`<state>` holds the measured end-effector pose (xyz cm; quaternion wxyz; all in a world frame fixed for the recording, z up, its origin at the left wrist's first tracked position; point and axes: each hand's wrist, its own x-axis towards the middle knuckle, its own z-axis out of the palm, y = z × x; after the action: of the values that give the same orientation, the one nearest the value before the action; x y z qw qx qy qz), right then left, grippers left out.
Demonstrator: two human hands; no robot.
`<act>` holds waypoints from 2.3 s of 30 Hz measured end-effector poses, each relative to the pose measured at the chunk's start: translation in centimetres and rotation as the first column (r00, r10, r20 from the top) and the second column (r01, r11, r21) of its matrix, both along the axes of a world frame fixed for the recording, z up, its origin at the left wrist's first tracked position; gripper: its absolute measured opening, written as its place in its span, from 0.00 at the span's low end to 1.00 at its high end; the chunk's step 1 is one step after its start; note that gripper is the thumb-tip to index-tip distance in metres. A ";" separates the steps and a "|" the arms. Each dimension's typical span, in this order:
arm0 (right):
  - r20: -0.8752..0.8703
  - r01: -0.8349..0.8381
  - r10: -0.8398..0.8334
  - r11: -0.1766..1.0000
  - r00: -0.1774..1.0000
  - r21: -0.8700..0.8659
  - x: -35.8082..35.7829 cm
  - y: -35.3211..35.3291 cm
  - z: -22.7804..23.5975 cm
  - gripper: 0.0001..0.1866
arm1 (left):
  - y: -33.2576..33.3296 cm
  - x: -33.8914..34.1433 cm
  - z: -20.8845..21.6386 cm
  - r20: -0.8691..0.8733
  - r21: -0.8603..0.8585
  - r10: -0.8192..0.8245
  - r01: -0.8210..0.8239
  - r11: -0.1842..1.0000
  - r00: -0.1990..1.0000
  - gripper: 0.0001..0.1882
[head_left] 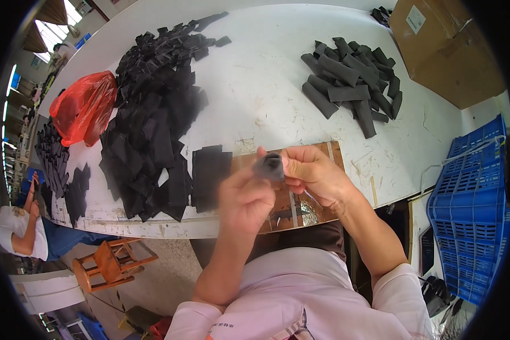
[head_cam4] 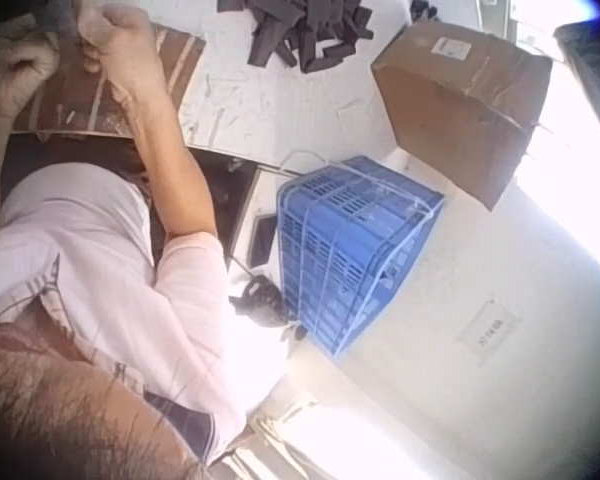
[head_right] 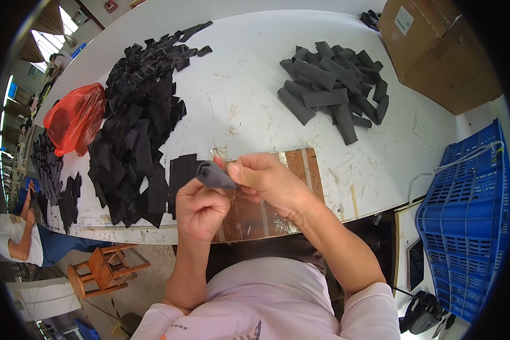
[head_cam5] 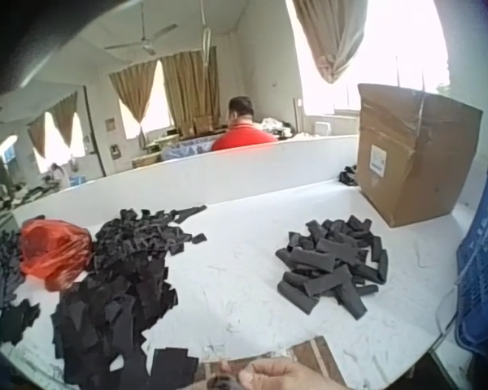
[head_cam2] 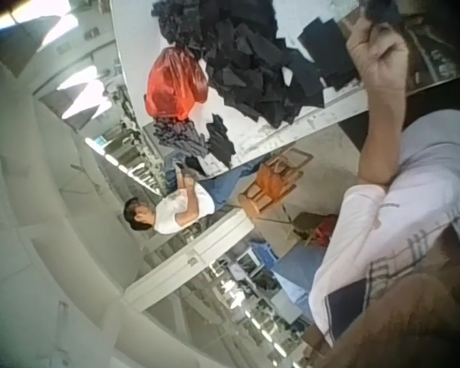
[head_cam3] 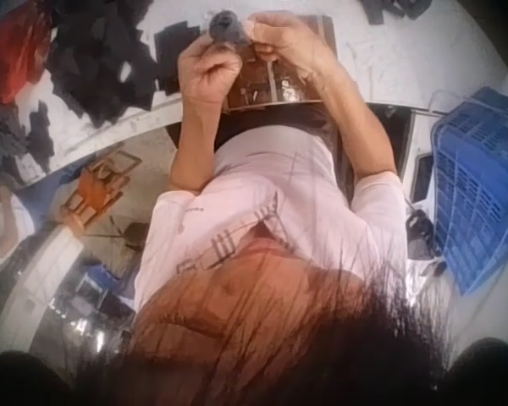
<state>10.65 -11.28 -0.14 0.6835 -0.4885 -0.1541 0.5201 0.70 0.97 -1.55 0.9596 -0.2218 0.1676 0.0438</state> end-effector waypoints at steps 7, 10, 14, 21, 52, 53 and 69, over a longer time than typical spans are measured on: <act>0.157 -0.062 0.056 0.997 0.986 0.037 0.4 -1.1 -2.5 0.17 | -2.6 -1.0 1.6 -0.146 0.930 0.224 0.211 -0.301 0.964 0.19; 0.547 0.116 -0.071 0.992 0.834 -0.047 0.3 -1.0 -1.3 0.19 | -1.2 -0.6 2.2 0.249 0.637 0.179 -0.022 -0.771 0.952 0.17; 0.914 0.132 -0.292 0.955 0.282 0.264 -0.7 -2.0 2.2 0.17 | -1.8 -0.5 2.7 0.314 0.840 0.136 -0.208 -0.501 0.940 0.05; 0.982 0.096 0.141 0.987 -0.126 -0.130 -0.6 -1.3 0.2 0.15 | -1.9 -2.0 -0.3 0.249 0.937 0.286 -0.156 -0.311 0.925 0.05; 0.982 0.046 -0.019 0.999 0.188 0.010 -0.4 -2.0 -2.3 0.06 | -1.8 0.3 3.3 0.362 0.827 0.021 -0.311 -0.468 0.932 0.06; 0.982 0.045 -0.014 0.999 0.189 0.006 -0.5 -2.1 -0.9 0.06 | -2.1 0.2 3.5 0.379 0.901 0.128 -0.334 -0.278 0.916 0.05; 0.806 0.111 -0.307 0.950 0.506 0.292 0.2 -1.4 5.5 0.16 | 0.7 -1.8 -1.0 0.054 0.937 0.589 0.164 -0.309 0.806 0.06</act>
<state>10.87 -12.70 5.38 0.6273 -0.6210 -0.4558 0.1143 -1.12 1.65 -2.54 0.6398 0.6110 0.2419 0.3985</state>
